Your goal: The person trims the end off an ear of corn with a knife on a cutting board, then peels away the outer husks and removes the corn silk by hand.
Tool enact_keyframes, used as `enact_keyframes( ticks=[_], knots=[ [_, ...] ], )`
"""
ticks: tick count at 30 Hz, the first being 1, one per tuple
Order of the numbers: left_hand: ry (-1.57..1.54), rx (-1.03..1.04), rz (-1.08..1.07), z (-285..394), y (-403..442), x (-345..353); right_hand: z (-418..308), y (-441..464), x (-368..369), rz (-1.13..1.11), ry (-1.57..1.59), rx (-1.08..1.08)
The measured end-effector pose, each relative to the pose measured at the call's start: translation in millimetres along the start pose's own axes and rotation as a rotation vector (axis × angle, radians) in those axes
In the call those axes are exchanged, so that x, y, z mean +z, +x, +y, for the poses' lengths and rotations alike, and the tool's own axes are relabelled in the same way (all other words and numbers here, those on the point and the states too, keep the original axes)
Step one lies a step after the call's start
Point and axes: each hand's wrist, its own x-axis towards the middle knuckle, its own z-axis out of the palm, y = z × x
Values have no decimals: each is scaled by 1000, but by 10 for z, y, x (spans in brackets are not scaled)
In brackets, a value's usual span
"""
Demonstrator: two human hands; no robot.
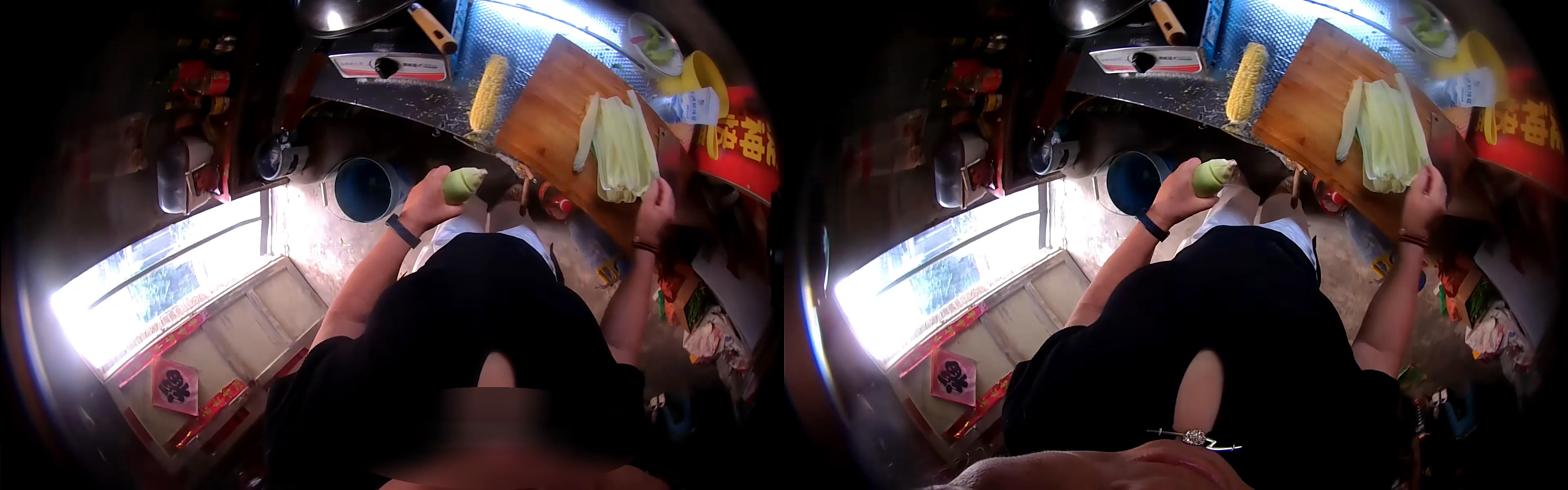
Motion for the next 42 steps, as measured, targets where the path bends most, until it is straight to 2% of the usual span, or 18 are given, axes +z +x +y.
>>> enact_keyframes(
  ticks=[1,3,7,9,12,15,16,20,23,25,30,33,35,36,40,42],
  knots=[
    [1,10,2,-6,-36,-13,-288,-34,48,-39,57,-54],
    [-1,31,0,31,-117,-59,-1091,-182,144,-334,328,-33],
    [-5,83,1,114,-311,-176,-2279,-667,272,-940,635,-199],
    [-11,112,29,23,-434,-201,-2591,-1050,497,-896,793,-375],
    [7,82,57,-161,-711,-366,-2846,-1357,641,-864,776,-381],
    [-40,107,119,-453,-1064,-534,-3048,-1501,677,-1272,904,-26],
    [-92,105,132,-575,-1188,-563,-3141,-1603,709,-1311,969,8],
    [-341,88,247,-1012,-1768,-768,-3675,-2045,807,-1513,1361,504],
    [-418,108,388,-1379,-2242,-938,-4211,-2427,817,-1608,1493,636],
    [-512,105,483,-1571,-2553,-1025,-4514,-2630,887,-1695,1446,644],
    [-904,51,547,-2007,-3168,-1111,-5160,-3104,1024,-1952,1481,699],
    [-1034,80,807,-2052,-3389,-1137,-5441,-3322,1154,-2071,1525,739],
    [-1023,88,890,-2145,-3505,-1149,-5612,-3433,1180,-2128,1498,764],
    [-1005,96,934,-2162,-3538,-1163,-5682,-3456,1198,-2140,1453,755],
    [-926,-16,1083,-2308,-3646,-1153,-6029,-3536,1136,-1951,1238,322],
    [-930,-43,1159,-2333,-3688,-1142,-6138,-3561,1181,-1950,1190,93]
  ],
)
